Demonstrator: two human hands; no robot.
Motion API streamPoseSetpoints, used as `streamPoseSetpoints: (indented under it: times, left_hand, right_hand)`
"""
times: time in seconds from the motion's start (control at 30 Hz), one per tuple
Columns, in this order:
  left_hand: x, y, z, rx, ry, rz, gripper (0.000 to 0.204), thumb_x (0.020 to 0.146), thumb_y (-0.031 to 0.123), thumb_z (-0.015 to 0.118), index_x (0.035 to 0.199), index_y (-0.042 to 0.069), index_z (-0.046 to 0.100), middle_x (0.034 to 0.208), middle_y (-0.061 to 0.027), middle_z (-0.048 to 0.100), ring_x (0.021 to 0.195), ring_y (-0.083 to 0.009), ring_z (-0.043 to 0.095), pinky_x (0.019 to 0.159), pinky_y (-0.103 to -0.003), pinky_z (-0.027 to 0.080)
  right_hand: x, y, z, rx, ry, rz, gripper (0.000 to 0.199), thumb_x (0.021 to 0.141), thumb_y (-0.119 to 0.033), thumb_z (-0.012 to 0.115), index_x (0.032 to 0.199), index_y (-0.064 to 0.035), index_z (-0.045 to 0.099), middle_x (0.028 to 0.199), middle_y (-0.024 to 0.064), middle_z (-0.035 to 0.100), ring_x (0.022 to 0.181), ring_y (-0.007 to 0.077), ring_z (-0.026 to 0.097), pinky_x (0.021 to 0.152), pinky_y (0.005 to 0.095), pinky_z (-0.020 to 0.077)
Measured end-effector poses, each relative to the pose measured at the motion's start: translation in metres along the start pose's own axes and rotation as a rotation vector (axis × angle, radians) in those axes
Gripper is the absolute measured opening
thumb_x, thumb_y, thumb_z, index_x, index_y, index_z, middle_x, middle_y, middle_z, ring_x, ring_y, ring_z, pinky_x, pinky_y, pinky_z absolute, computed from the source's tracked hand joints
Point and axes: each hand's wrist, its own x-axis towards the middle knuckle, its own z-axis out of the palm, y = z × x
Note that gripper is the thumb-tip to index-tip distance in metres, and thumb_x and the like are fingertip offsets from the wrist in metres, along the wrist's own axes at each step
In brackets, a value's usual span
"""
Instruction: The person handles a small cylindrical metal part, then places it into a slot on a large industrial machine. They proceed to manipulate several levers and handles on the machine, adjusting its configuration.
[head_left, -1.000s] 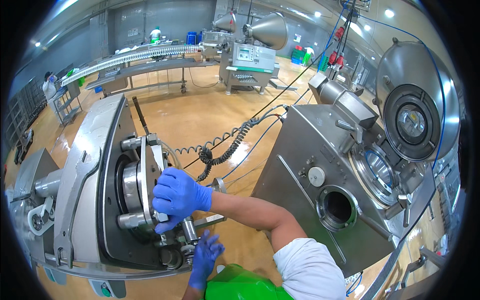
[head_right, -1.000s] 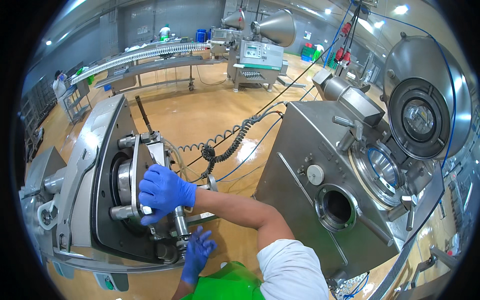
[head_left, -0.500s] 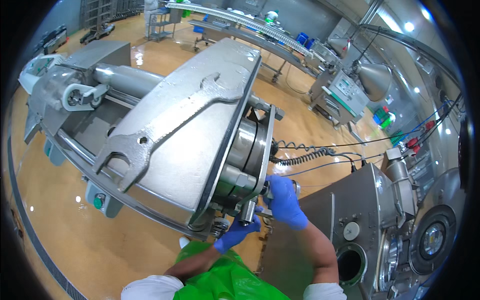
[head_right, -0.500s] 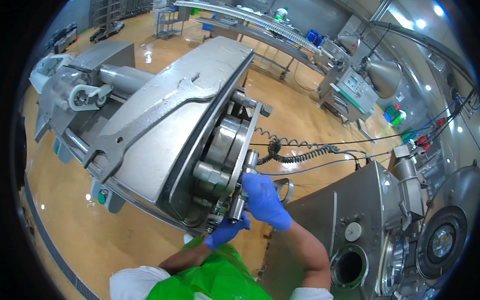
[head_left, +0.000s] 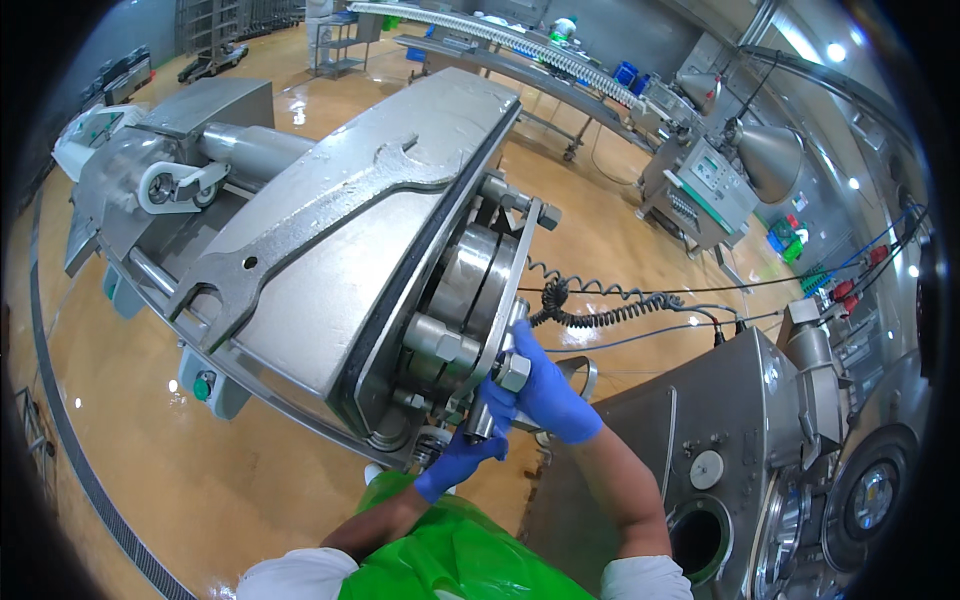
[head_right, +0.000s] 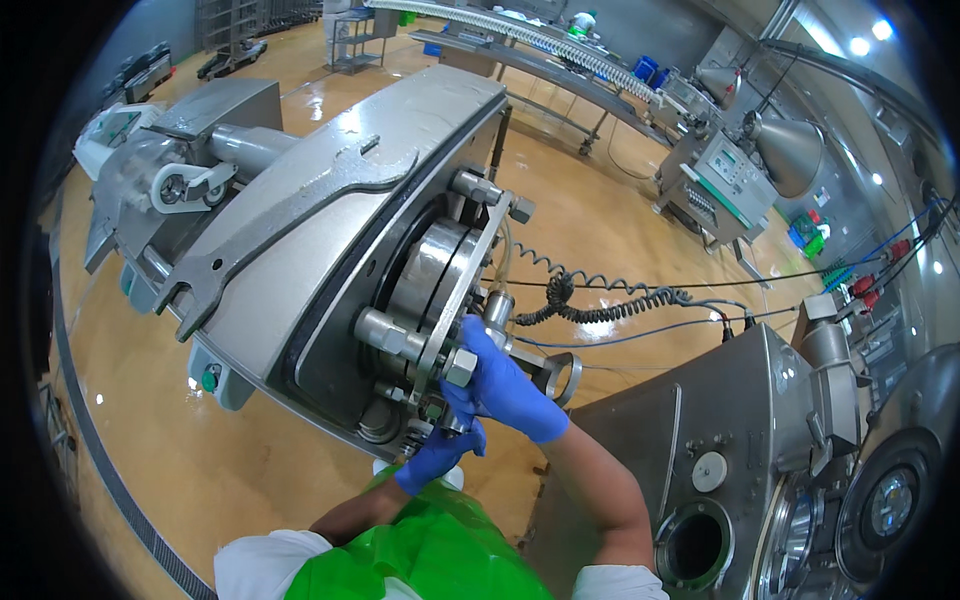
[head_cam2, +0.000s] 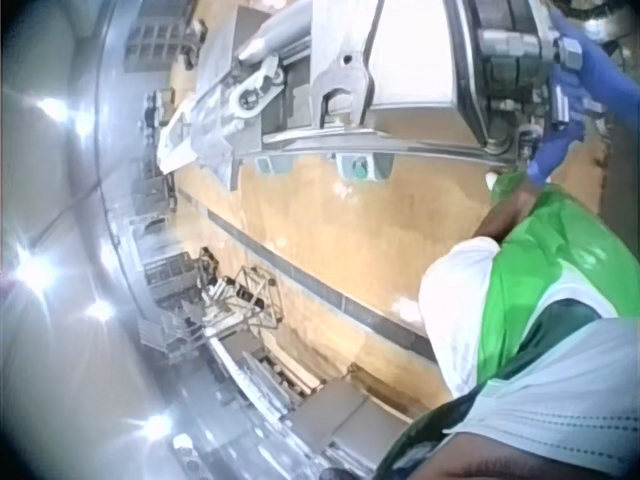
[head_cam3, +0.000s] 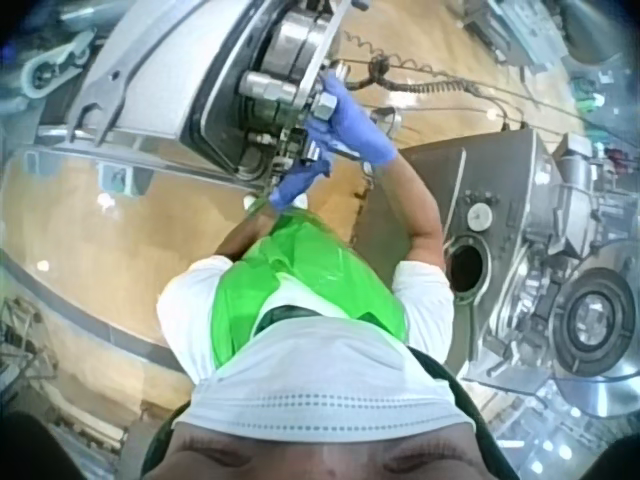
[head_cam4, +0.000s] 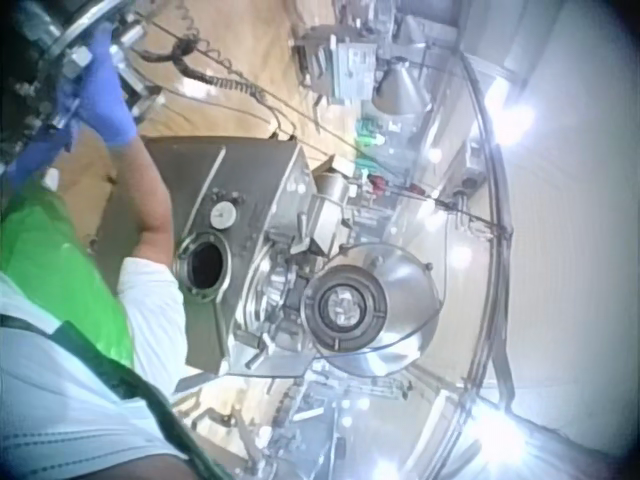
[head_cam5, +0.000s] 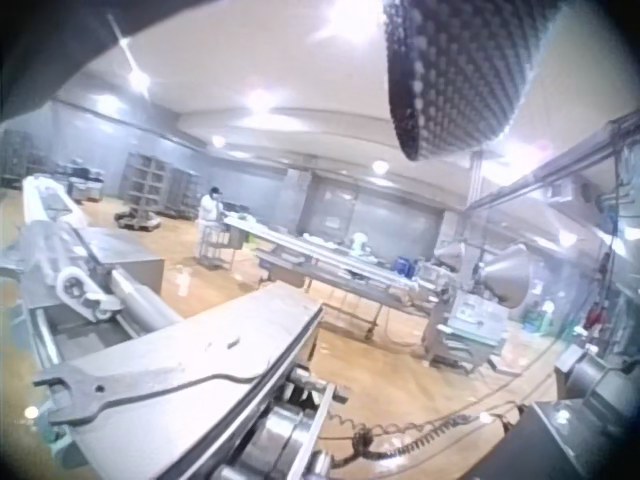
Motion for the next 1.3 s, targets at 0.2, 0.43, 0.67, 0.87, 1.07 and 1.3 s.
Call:
streamPoseSetpoints:
  times: [0.2,0.43,0.67,0.87,1.07,1.3]
  left_hand:
    - [-0.001,0.005,0.005,0.094,0.028,0.002,0.039,0.087,0.015,0.066,0.119,0.003,0.048,0.082,-0.0019,0.058,0.076,-0.0102,0.058,0.071,-0.027,0.049]
    - [-0.002,0.016,0.014,0.047,0.065,0.016,0.024,0.089,0.018,0.064,0.105,0.003,0.054,0.078,-0.0019,0.056,0.077,-0.0104,0.057,0.073,-0.028,0.048]
    - [-0.002,0.013,0.016,0.209,0.072,0.039,0.021,0.089,0.025,0.064,0.087,0.006,0.056,0.075,-0.0032,0.056,0.074,-0.0133,0.056,0.072,-0.03,0.047]
    - [-0.005,0.006,0.004,0.096,0.1,0.037,0.026,0.089,0.022,0.062,0.106,0.003,0.056,0.076,-0.0026,0.056,0.076,-0.0113,0.056,0.073,-0.028,0.047]
    - [0.001,0.009,0.01,0.082,-0.018,-0.013,0.059,0.089,0.029,0.057,0.136,-0.001,0.038,0.09,-0.0067,0.057,0.079,-0.0132,0.056,0.075,-0.03,0.047]
    - [0.001,-0.012,-0.001,-0.15,-0.087,-0.018,0.083,0.086,0.058,0.056,0.14,-0.001,0.033,0.096,-0.0069,0.058,0.089,-0.0143,0.056,0.079,-0.03,0.045]
  right_hand:
    - [0.011,0.003,0.003,0.063,-0.004,-0.258,0.042,0.082,-0.023,0.073,0.109,-0.0025,0.048,0.097,0.01,0.055,0.074,0.0196,0.058,0.07,0.0281,0.0476]
    - [0.006,-0.014,-0.017,0.608,0.032,0.346,0.044,0.077,-0.04,0.077,0.092,-0.0059,0.054,0.077,0.0093,0.062,0.065,0.0207,0.062,0.054,0.0326,0.0477]
    - [0.025,0.012,-0.008,-0.416,-0.15,-0.391,0.049,0.065,-0.034,0.083,0.095,-0.0029,0.062,0.074,0.0061,0.061,0.061,0.024,0.059,0.057,0.0363,0.0463]
    - [0.045,0.003,-0.029,0.4,-0.46,0.143,0.033,0.079,-0.02,0.072,0.102,-0.001,0.058,0.087,0.01,0.06,0.074,0.0166,0.058,0.067,0.0313,0.0473]
    - [0.102,0.122,-0.035,-0.253,0.194,-0.065,0.032,0.079,-0.023,0.07,0.1,-0.004,0.055,0.093,0.0117,0.057,0.08,0.0259,0.056,0.076,0.0379,0.0457]
    - [0.147,0.165,-0.052,-0.694,0.142,-0.671,0.037,0.074,-0.04,0.068,0.081,-0.0089,0.051,0.078,0.0101,0.051,0.073,0.0288,0.051,0.068,0.0408,0.0386]
